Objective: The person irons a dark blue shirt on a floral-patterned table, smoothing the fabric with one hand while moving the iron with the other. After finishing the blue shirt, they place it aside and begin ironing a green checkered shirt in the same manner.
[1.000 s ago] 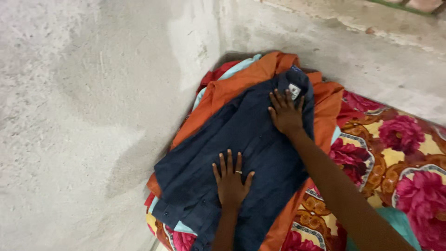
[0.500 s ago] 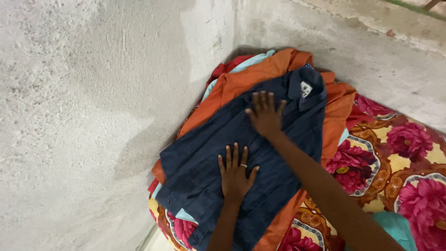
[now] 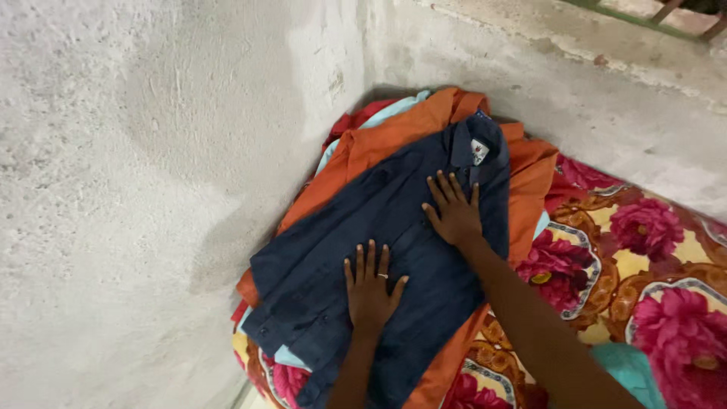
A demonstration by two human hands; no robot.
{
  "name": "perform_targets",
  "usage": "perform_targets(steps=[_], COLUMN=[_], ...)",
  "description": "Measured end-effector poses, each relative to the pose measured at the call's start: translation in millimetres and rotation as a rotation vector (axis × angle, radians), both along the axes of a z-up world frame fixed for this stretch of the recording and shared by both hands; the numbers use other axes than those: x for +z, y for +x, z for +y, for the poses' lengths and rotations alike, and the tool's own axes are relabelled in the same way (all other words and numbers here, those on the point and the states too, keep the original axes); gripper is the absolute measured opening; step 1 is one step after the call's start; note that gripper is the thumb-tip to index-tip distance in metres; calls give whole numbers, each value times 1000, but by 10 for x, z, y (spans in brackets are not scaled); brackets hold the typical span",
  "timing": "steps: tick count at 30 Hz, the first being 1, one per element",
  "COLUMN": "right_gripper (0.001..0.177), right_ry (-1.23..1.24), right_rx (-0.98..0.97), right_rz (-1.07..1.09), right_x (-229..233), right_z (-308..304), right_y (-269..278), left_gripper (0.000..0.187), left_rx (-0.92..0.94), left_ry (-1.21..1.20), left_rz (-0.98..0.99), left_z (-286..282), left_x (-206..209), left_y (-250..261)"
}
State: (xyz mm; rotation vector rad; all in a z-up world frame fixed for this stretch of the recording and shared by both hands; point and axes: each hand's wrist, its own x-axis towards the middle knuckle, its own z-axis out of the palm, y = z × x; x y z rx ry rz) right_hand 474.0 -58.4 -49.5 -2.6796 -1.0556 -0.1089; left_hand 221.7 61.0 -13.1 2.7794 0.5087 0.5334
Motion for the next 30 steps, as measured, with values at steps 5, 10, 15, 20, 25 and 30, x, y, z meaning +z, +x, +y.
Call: perform_targets(steps=[5, 10, 15, 20, 25, 30], right_gripper=[69, 66, 62, 66, 71, 68], right_ry=[77, 142, 197, 224, 201, 205], right_rx=[6, -2, -15, -11, -13, -20], right_rz=[-2, -10, 3, 10, 23, 17], right_x=[-82, -144, -111, -14, 9, -17], right_z=[22, -3, -22, -16, -3, -13], right_y=[-54, -94, -136, -127, -140, -150], left_gripper=[45, 18, 28, 34, 51, 70], left_rx=[-12, -108, -249, -68, -50, 36], left_ry=[-44, 82, 169, -154, -802, -634], left_rz=[-45, -131, -23, 169, -205, -89], left_z=[343, 1017, 1336, 1577, 2070, 2026], left_x=[130, -31, -288, -607, -912, -474], left_y=[184, 1155, 1680, 1933, 2399, 2536])
